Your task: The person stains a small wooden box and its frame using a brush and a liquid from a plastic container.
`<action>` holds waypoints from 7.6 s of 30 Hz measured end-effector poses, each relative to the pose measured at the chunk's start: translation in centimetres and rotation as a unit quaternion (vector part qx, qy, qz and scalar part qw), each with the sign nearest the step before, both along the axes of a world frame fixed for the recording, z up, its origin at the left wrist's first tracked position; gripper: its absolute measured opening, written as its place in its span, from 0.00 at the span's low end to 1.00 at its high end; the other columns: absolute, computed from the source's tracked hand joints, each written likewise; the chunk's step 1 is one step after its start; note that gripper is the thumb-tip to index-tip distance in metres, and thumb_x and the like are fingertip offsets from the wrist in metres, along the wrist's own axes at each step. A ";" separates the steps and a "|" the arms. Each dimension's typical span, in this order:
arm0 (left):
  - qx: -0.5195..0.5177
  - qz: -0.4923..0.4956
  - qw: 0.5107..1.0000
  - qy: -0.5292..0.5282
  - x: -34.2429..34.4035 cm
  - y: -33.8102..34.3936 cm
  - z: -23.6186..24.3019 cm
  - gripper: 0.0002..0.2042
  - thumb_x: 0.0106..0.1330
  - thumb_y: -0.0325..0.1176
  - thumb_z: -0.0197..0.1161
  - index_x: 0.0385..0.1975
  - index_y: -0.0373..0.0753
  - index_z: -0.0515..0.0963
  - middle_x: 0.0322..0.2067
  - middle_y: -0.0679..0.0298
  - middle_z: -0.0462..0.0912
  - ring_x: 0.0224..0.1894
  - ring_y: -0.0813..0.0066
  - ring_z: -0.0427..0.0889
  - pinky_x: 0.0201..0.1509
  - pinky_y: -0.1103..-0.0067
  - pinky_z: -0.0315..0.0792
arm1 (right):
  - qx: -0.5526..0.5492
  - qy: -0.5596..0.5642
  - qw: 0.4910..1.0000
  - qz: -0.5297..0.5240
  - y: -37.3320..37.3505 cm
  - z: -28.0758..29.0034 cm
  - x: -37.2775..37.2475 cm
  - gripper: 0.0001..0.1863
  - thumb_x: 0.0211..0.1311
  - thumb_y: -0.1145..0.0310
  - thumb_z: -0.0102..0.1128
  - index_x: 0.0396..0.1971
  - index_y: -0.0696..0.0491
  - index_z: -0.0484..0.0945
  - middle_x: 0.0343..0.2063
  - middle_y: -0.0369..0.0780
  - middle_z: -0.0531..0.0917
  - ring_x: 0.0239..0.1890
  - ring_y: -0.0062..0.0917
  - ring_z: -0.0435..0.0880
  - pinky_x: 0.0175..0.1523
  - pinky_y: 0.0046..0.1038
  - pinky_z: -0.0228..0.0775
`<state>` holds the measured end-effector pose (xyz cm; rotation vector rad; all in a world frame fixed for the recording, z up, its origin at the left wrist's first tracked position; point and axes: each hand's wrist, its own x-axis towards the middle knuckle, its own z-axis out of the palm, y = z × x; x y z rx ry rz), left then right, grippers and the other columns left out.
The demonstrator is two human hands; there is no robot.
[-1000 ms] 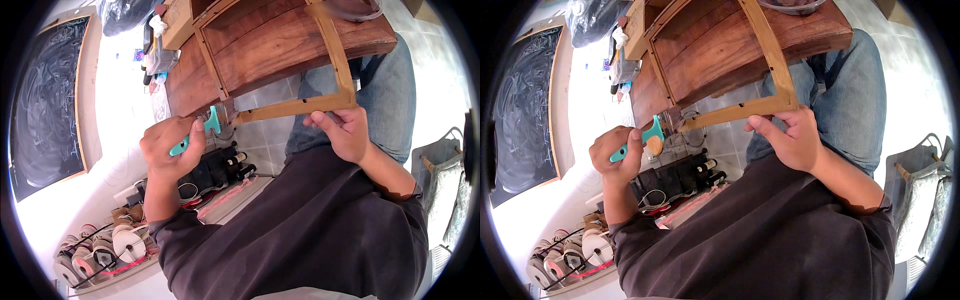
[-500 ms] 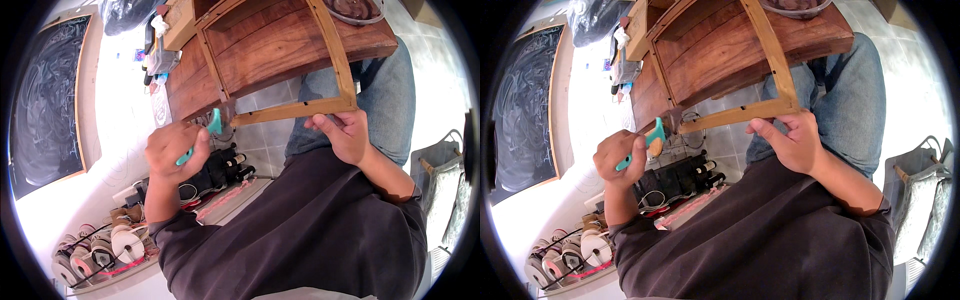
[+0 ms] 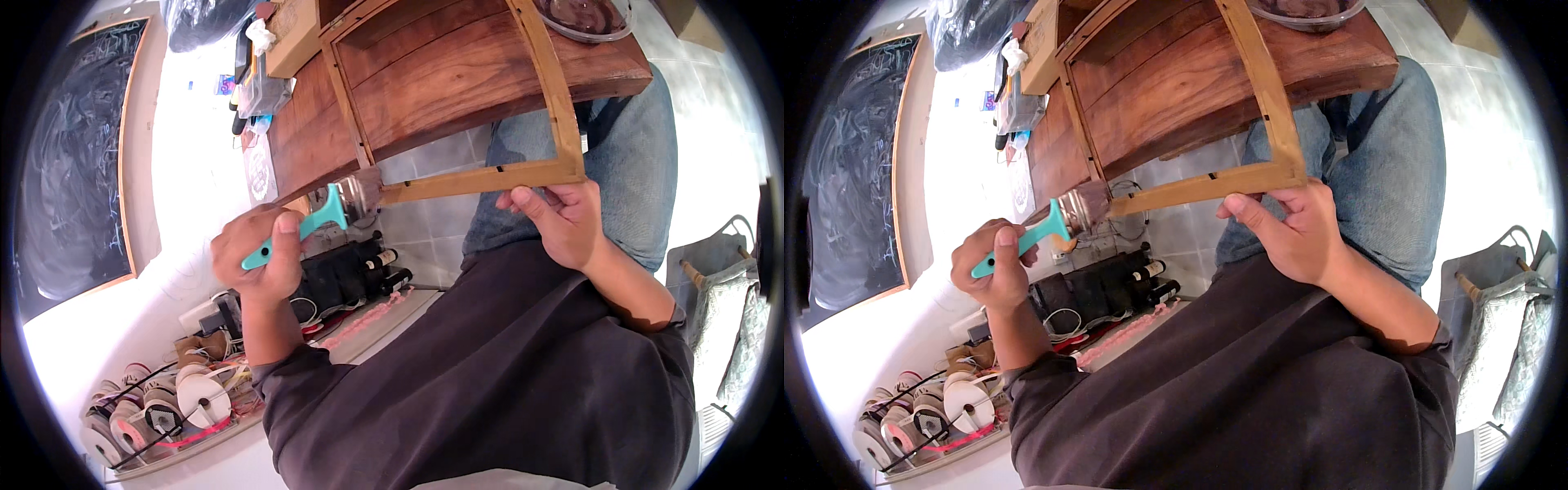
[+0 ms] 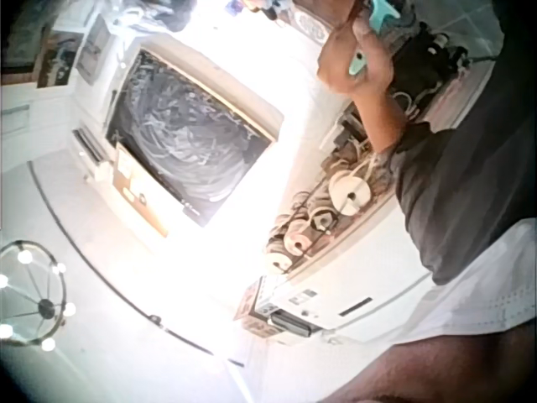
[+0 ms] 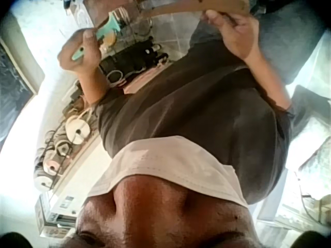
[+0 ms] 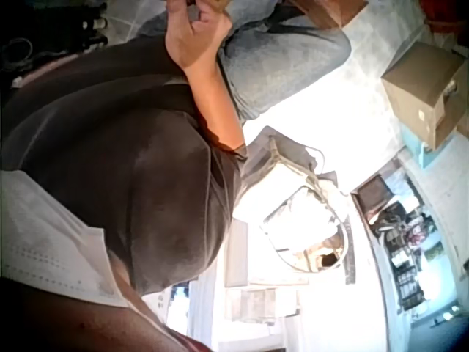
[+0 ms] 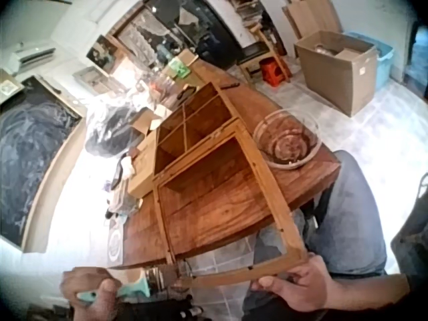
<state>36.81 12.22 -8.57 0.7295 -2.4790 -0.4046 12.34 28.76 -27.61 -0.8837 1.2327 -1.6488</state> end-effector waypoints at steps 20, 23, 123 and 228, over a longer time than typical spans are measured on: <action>0.099 0.208 0.908 0.350 3.5 5.0 -7.7 0.11 0.71 0.28 0.61 0.28 0.27 0.80 0.19 0.60 0.80 0.17 0.79 0.77 0.20 0.81 0.69 | -0.081 -0.055 0.995 -0.014 0.3 -1.6 -0.6 0.20 0.67 0.67 0.68 0.51 0.66 0.79 0.40 0.47 0.86 0.40 0.31 0.86 0.47 0.33 0.79; 0.121 0.193 0.924 0.306 4.0 5.1 -8.5 0.11 0.72 0.28 0.61 0.29 0.27 0.80 0.19 0.62 0.80 0.18 0.81 0.76 0.22 0.83 0.68 | -0.106 -0.043 0.993 -0.009 0.4 -1.5 -1.8 0.24 0.67 0.61 0.68 0.52 0.66 0.79 0.44 0.50 0.86 0.41 0.36 0.86 0.46 0.37 0.79; -0.203 0.043 0.968 0.139 -6.4 -8.6 -3.3 0.11 0.72 0.38 0.65 0.33 0.36 0.84 0.19 0.63 0.80 0.18 0.77 0.78 0.28 0.78 0.73 | -0.074 -0.071 0.994 -0.032 2.8 -1.1 -4.3 0.08 0.66 0.75 0.65 0.39 0.64 0.80 0.32 0.44 0.85 0.33 0.26 0.84 0.41 0.26 0.77; 0.553 -0.190 0.583 0.564 -8.0 -30.6 -9.5 0.13 0.79 0.39 0.56 0.45 0.34 0.75 0.31 0.65 0.76 0.30 0.80 0.70 0.30 0.84 0.67 | 0.038 0.303 0.942 -0.135 -6.9 3.3 -16.7 0.67 0.36 0.67 0.87 0.76 0.56 0.49 0.67 0.47 0.71 0.70 0.36 0.69 0.72 0.36 0.62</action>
